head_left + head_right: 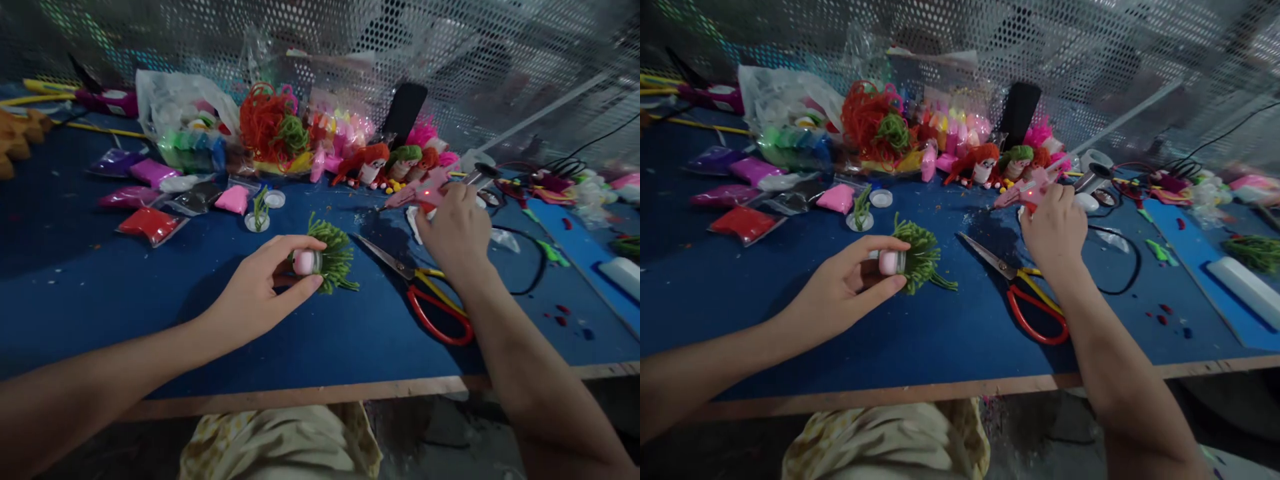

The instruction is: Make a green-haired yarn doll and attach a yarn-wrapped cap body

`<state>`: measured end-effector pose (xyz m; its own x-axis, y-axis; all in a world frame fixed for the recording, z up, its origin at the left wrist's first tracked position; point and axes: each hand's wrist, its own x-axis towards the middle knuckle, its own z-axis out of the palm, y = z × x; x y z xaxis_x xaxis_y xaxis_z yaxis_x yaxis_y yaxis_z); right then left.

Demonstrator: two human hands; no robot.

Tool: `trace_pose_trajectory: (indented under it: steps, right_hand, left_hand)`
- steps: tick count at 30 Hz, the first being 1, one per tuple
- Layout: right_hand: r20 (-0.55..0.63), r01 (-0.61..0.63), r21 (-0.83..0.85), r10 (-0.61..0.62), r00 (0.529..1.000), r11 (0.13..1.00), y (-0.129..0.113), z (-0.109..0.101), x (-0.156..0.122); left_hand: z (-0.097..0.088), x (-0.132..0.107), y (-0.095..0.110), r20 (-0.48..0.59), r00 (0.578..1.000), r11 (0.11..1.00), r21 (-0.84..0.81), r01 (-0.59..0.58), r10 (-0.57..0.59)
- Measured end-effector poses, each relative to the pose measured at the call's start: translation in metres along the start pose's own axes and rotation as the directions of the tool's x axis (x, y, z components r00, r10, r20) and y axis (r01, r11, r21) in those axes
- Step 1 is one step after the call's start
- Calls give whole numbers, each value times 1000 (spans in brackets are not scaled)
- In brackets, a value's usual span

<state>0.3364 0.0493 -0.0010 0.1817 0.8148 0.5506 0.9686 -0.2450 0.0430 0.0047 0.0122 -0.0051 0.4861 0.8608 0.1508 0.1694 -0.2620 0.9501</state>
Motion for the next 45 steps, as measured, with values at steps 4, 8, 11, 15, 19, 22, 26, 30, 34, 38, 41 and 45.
trace_pose_trajectory:
  steps: [4,8,11,15,19,22,26,30,34,38,41,45]
  right_hand:
    - [-36,-21,-35,20,999,999,-5,-11,3]
    - [-170,-108,142,132,977,984,-12,-17,-2]
    - [-380,72,247,28,925,966,-15,-18,-16]
    - [-565,300,171,-156,810,939,-17,-18,-37]
    - [-555,367,96,-256,792,925,-26,-24,-49]
    - [-493,361,61,-286,822,931,-34,-32,-52]
    - [-408,347,70,-291,866,935,-35,-35,-54]
    - [-391,329,86,-272,879,940,-31,-27,-55]
    - [-425,357,74,-295,856,931,-32,-25,-55]
    - [-345,377,125,-316,884,918,-36,-36,-52]
    - [-323,350,171,-283,903,921,-39,-42,-50]
    - [-319,364,197,-291,902,910,-40,-41,-47]
  left_hand:
    - [0,0,3,-18,997,994,80,-71,72]
    - [0,0,6,-13,993,985,128,-113,116]
    - [1,-1,7,-10,995,991,88,-98,99]
    - [3,-1,6,-52,992,991,77,-112,116]
    - [4,0,5,-62,991,989,96,-114,121]
    - [4,0,5,-55,992,985,136,-104,112]
    - [4,0,6,-50,993,983,151,-100,109]
    - [4,1,6,-51,993,980,172,-100,110]
    - [4,1,5,-49,993,982,162,-94,104]
    - [4,1,7,-51,994,982,164,-90,99]
    - [4,1,8,-51,995,984,159,-82,91]
    - [4,1,8,-56,996,987,148,-65,74]
